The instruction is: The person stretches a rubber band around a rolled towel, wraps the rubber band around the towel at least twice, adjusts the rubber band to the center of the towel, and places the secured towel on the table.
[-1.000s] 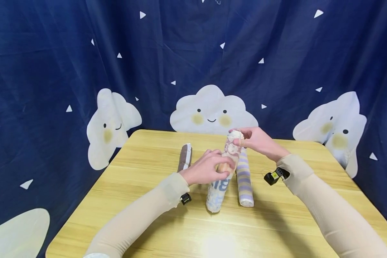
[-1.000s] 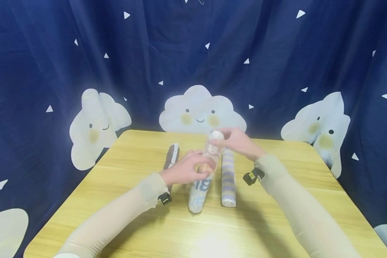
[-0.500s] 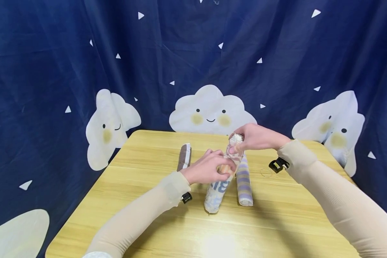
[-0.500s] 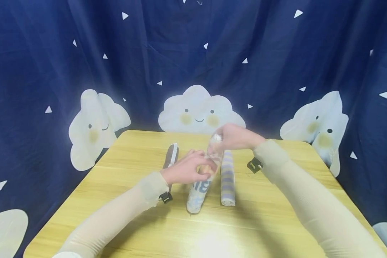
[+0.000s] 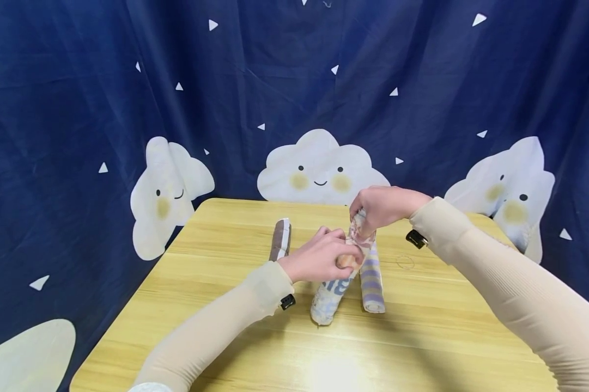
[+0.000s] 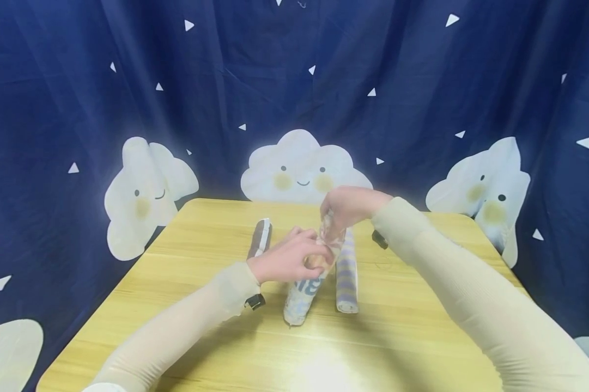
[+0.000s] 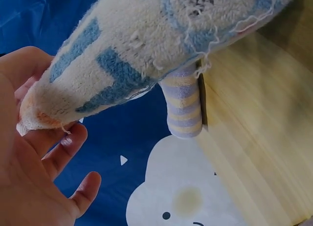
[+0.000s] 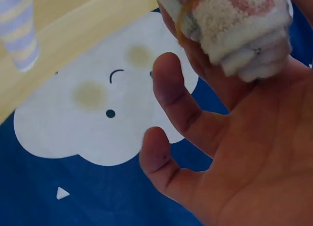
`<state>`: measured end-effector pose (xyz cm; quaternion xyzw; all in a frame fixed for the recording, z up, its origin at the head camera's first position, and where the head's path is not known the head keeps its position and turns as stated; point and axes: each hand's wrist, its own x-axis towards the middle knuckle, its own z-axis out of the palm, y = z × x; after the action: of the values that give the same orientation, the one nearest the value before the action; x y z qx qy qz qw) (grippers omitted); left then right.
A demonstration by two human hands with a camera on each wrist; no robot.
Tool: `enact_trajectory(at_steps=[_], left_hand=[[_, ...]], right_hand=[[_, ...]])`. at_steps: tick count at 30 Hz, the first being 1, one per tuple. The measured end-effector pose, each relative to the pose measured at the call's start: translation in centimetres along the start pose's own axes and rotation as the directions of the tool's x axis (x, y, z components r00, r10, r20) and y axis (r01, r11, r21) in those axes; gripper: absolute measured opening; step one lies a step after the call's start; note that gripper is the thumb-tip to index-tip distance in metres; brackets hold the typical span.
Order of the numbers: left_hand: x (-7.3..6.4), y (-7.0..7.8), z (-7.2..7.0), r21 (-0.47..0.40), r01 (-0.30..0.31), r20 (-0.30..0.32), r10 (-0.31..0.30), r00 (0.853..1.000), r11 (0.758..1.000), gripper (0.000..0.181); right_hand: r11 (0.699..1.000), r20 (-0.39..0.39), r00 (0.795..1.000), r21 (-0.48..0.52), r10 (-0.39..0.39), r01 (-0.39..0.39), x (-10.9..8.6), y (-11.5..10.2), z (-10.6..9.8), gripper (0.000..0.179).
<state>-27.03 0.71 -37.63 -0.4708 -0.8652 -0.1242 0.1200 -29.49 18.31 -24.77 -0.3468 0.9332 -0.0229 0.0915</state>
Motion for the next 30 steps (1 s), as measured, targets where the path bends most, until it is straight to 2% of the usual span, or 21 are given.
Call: enact_trajectory(at_steps=[4, 7, 12, 17, 21, 23, 25, 27, 30], left_hand=[[-0.2, -0.1, 0.2, -0.053, 0.013, -0.015, -0.013, 1.000, 0.999, 0.021], [-0.4, -0.3, 0.3, -0.105, 0.026, -0.067, -0.033, 0.997, 0.994, 0.020], [-0.6, -0.4, 0.1, -0.134, 0.009, -0.146, -0.029, 0.989, 0.991, 0.019], [-0.6, -0.3, 0.0, -0.110, 0.000, -0.140, -0.015, 0.990, 0.994, 0.019], [-0.7, -0.2, -0.2, -0.094, 0.005, -0.137, -0.018, 0.990, 0.996, 0.020], [-0.7, -0.2, -0.2, -0.093, 0.002, -0.150, -0.016, 0.989, 0.996, 0.020], [-0.7, -0.3, -0.2, -0.089, -0.008, -0.175, -0.008, 0.985, 0.996, 0.020], [-0.8, -0.3, -0.1, -0.083, -0.020, -0.204, 0.002, 0.979, 0.996, 0.020], [-0.9, -0.5, 0.0, -0.087, -0.031, -0.255, 0.007, 0.967, 0.996, 0.020]], right_hand=[[0.999, 0.057, 0.998, -0.036, 0.035, -0.033, 0.1, -0.6, -0.4, 0.016], [0.999, 0.080, 0.996, -0.033, 0.027, -0.024, 0.2, -1.1, -1.0, 0.016], [0.999, 0.098, 0.994, 0.003, 0.053, -0.053, 0.4, -1.5, -2.1, 0.035], [0.997, 0.134, 0.989, -0.041, 0.064, -0.059, 0.6, -1.9, -2.4, 0.042], [0.990, 0.166, 0.980, -0.113, 0.106, -0.088, 0.9, -2.6, -2.3, 0.037], [0.989, 0.162, 0.981, -0.126, 0.104, -0.084, 0.9, -2.7, -2.2, 0.031], [0.995, 0.170, 0.984, -0.089, 0.062, -0.047, 0.8, -2.7, -2.3, 0.024], [1.000, 0.177, 0.984, -0.001, -0.017, 0.018, 0.6, -2.3, -2.5, 0.024], [0.979, 0.150, 0.981, 0.179, -0.122, 0.095, 0.2, -1.4, -2.9, 0.033]])
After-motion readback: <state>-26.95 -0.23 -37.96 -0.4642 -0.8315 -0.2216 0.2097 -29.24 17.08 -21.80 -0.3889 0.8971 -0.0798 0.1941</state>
